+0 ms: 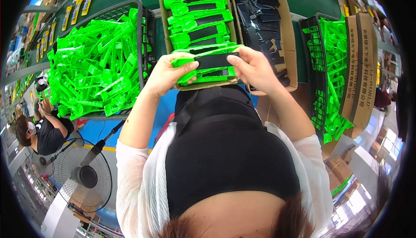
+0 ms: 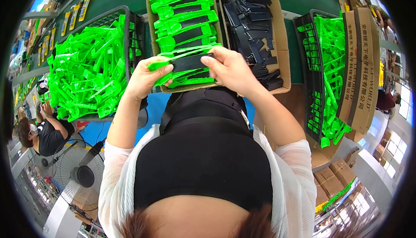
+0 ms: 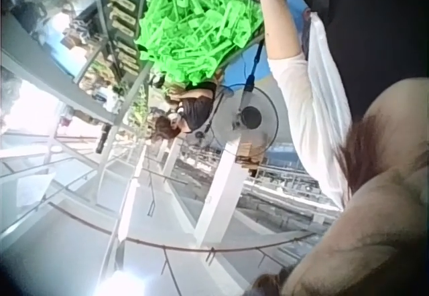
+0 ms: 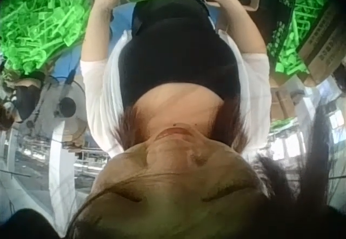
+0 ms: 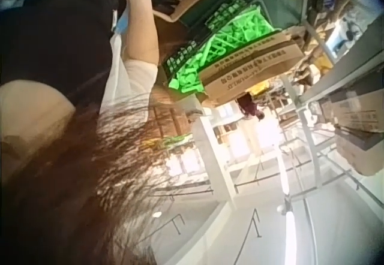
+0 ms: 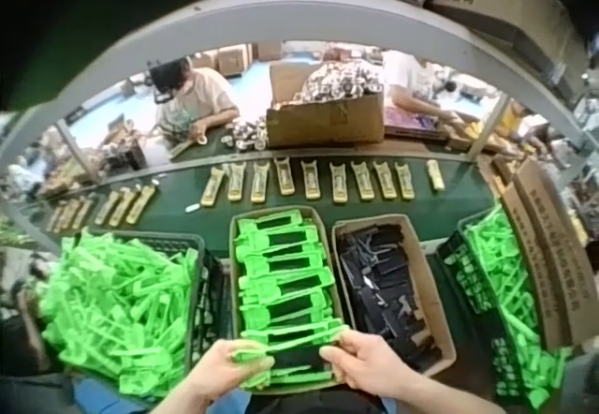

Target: Assembling plastic components by inserting black strips into green plastic frames.

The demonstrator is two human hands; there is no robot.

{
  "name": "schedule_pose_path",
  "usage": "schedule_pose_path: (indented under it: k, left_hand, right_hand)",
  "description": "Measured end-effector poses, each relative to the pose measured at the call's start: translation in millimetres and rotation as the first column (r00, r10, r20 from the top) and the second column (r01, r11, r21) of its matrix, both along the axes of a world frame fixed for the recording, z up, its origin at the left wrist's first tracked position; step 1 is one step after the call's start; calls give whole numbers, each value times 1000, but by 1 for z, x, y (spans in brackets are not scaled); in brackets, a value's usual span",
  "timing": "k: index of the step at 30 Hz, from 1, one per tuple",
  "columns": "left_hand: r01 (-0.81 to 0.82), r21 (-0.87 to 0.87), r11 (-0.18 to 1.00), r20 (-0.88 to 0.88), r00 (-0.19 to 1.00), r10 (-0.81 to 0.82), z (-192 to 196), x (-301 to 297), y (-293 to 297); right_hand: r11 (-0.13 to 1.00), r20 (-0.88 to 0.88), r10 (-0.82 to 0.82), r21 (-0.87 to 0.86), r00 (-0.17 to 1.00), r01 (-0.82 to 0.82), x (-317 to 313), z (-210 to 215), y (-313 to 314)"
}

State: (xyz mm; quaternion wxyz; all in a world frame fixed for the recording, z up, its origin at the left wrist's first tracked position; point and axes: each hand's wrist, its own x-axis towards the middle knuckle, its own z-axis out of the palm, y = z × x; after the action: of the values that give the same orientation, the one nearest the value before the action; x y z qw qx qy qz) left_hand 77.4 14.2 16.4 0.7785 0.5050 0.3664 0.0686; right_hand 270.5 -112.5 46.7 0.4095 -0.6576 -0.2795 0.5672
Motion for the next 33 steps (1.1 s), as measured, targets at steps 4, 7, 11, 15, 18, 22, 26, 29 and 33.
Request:
schedule_pose_path:
  k: [4,7,11,15,18,22,26,29,33]
  left_hand:
    - [-93,45,995,-47,994,95,-1,-1,-10]
    - [-137,27,990,-28,990,137,0,2,-8]
    - [-110,90,990,-55,992,115,1,8,1]
    - [-29,286,958,0,1000,31,24,22,1]
    - [-203,280,938,78,979,188,-7,19,1]
    - [-467,69,882,144,879,454,-22,1,-6]
    - [-414,106,904,189,901,390,-30,-9,-19]
    - [-392,97,915,175,911,372,-25,0,-24]
    - [-333,95,938,195,930,310,-27,12,-23]
  right_hand:
    - [999,-72,-18,43,997,21,-7,-6,-3]
    - [996,-137,12,95,990,1,-1,-15,2]
    - [989,-181,-9,146,983,36,8,-17,8]
    - [991,-19,-62,118,998,63,15,6,7]
    - [985,18,-29,172,999,26,34,14,16]
    - [629,136,-535,723,834,285,69,80,0]
    - [2,118,-917,957,382,-290,97,197,-15]
    - [112,152,-988,844,34,-524,131,278,9]
    - [621,440,-753,722,-489,-306,171,322,35]
